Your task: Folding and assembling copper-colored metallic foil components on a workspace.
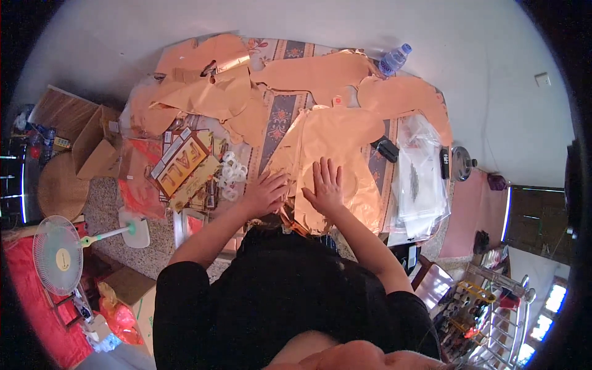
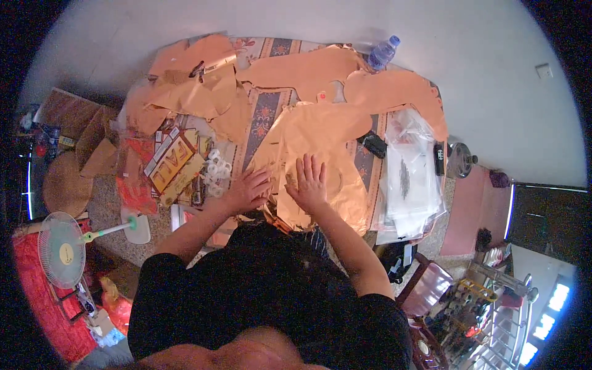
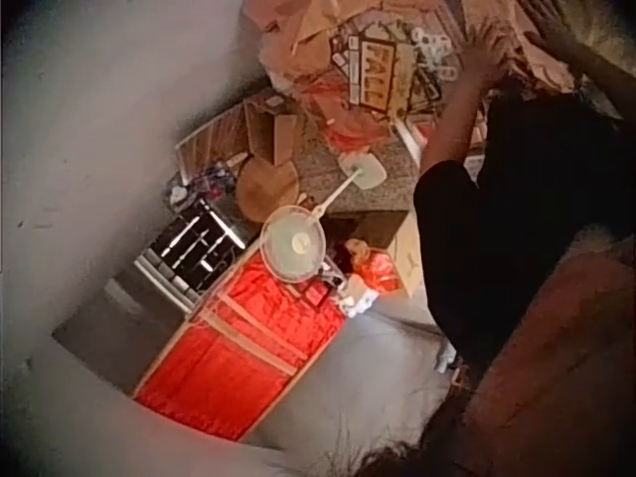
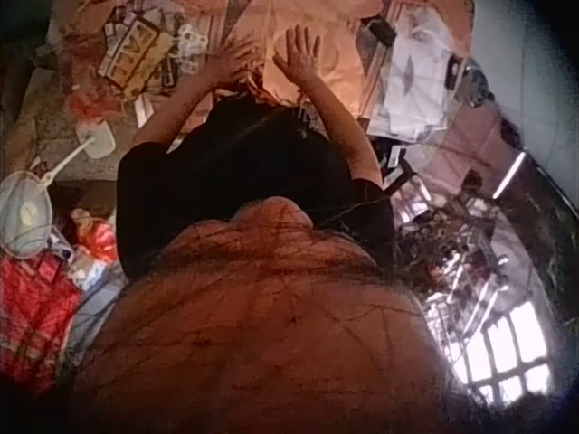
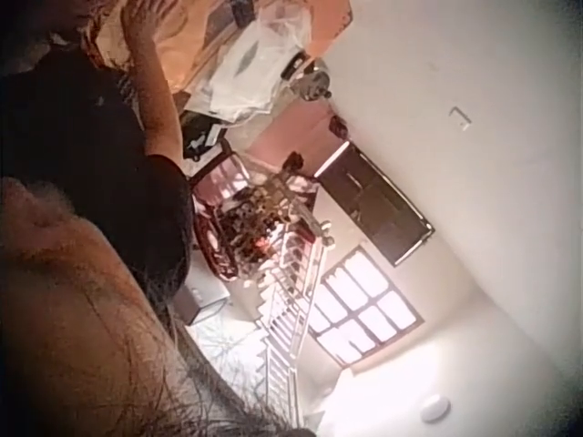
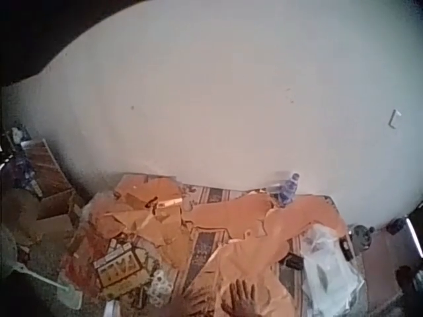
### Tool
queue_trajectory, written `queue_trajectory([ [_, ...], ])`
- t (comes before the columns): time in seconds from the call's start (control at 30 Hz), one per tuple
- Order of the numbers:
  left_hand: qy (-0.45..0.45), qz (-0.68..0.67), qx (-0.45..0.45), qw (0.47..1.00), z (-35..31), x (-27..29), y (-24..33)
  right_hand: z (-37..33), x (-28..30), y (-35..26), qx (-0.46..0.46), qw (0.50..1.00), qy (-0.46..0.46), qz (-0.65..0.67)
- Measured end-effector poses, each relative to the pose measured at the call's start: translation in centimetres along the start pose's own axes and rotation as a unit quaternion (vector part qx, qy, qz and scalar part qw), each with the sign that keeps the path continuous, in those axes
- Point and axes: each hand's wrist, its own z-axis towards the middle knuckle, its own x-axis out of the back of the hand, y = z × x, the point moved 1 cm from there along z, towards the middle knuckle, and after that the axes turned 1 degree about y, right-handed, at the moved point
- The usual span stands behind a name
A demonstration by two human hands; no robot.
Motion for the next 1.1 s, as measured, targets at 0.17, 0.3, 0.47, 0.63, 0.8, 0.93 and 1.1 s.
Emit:
queue_trajectory([
  [0.17, 0.040, -0.028, 0.023, 0.999, -0.6, -1.9, -0.2, 1.0, 0.5, -2.7, 0.015, 1.000, -0.017, 0.018],
  [0.3, -0.007, 0.011, 0.039, 0.999, -0.7, -0.8, 0.1, 0.3, -1.1, -2.2, 0.031, 0.999, -0.007, 0.013],
  [0.47, -0.007, 0.007, 0.008, 1.000, -1.2, -0.5, -1.5, -0.2, -0.3, -1.6, 0.073, 0.997, -0.031, 0.018],
  [0.63, -0.026, 0.023, -0.015, 0.999, -0.8, 0.4, -2.0, -0.1, -0.1, -2.1, 0.060, 0.997, -0.033, 0.023],
  [0.8, 0.033, 0.003, -0.019, 0.999, 0.4, -0.1, -0.4, -0.3, 0.3, -2.4, 0.055, 0.998, -0.030, 0.030],
  [0.93, 0.011, -0.004, -0.024, 1.000, 1.3, -1.4, 0.0, -0.1, 0.7, -1.6, 0.063, 0.997, -0.022, 0.035],
  [1.1, 0.035, -0.002, -0.026, 0.999, 1.4, -2.0, -0.2, -1.1, 0.2, -0.6, 0.065, 0.998, -0.010, 0.004],
])
